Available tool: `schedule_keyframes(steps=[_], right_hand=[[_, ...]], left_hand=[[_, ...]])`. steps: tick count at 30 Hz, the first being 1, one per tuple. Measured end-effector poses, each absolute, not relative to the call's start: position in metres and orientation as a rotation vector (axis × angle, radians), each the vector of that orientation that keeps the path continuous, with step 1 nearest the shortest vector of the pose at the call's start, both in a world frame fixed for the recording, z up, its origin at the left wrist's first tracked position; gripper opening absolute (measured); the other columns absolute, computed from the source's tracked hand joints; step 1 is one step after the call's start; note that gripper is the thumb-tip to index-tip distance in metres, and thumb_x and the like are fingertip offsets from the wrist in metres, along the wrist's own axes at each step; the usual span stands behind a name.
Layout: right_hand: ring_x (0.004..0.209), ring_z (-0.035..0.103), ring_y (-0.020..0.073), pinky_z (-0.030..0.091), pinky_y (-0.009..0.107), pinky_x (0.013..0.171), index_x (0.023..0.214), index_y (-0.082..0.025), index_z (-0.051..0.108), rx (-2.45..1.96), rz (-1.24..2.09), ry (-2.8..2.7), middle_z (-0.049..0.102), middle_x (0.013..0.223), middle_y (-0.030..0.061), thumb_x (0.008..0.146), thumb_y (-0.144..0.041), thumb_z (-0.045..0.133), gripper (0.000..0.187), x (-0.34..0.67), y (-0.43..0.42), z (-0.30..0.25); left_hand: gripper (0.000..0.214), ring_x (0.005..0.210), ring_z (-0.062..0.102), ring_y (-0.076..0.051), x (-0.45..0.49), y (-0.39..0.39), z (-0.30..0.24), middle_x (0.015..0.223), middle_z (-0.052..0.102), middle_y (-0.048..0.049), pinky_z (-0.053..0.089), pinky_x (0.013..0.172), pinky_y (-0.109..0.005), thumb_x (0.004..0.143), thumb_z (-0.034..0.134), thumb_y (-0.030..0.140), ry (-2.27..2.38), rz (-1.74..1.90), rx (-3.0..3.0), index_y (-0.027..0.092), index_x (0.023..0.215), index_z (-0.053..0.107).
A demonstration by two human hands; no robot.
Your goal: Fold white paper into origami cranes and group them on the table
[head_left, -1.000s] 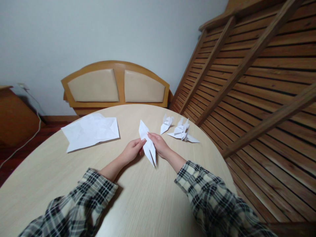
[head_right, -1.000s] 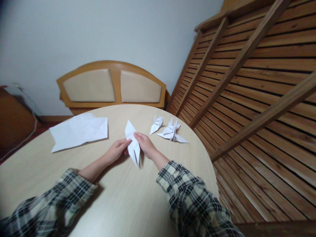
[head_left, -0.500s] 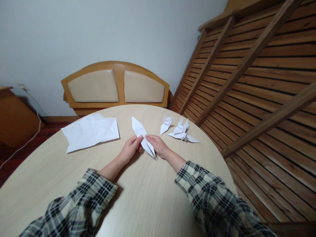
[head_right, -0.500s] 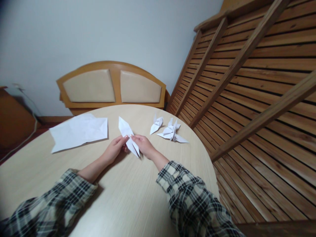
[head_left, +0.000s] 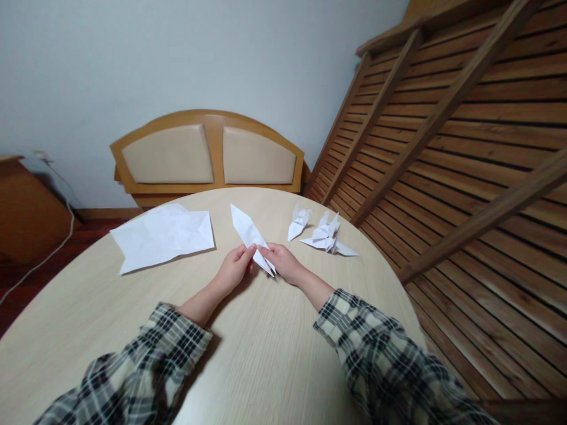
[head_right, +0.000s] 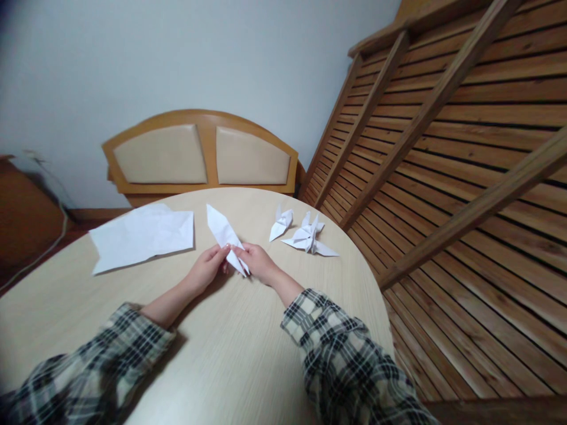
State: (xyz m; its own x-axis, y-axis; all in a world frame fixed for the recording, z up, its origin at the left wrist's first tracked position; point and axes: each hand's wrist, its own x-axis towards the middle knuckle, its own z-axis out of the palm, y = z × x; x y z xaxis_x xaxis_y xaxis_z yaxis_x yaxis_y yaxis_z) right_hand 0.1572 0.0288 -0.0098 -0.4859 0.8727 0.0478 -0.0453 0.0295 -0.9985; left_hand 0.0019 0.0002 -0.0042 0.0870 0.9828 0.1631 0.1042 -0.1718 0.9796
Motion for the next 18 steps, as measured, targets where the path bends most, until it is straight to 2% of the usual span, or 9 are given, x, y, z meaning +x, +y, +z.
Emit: schedule_keyframes(steps=[10, 14, 18], right_hand=[[0.044, 0.045, 0.0084, 0.033, 0.021, 0.040, 0.075, -0.018, 0.058, -0.926, 1.489, -1.512, 0.054, 0.054, -0.0044, 0.081, -0.068, 0.066, 0.051, 0.1573, 0.0298, -0.0098], [0.047, 0.048, 0.0093, 0.035, 0.022, 0.044, 0.075, -0.017, 0.061, -0.867, 1.499, -1.547, 0.059, 0.057, -0.0011, 0.079, -0.072, 0.064, 0.055, 0.1575, 0.0289, -0.0087], [0.046, 0.047, 0.0095, 0.033, 0.023, 0.043, 0.069, -0.017, 0.059, -0.854, 1.505, -1.617, 0.057, 0.054, -0.0013, 0.081, -0.070, 0.064, 0.054, 0.1579, 0.0288, -0.0085]], left_hand=[[0.045, 0.052, 0.048, -0.012, 0.0035, -0.0022, -0.0013, 0.055, 0.053, 0.0024, 0.037, 0.054, -0.026, 0.085, 0.060, 0.060, 1.054, 1.150, 1.497, 0.019, 0.068, 0.055], [0.043, 0.052, 0.049, -0.012, 0.0029, -0.0009, -0.0046, 0.055, 0.054, 0.0025, 0.039, 0.054, -0.026, 0.085, 0.061, 0.059, 1.049, 1.194, 1.452, 0.019, 0.069, 0.055], [0.044, 0.052, 0.050, -0.013, 0.0027, 0.0003, -0.0056, 0.056, 0.053, 0.0031, 0.040, 0.053, -0.026, 0.085, 0.062, 0.060, 1.048, 1.260, 1.384, 0.019, 0.070, 0.055]])
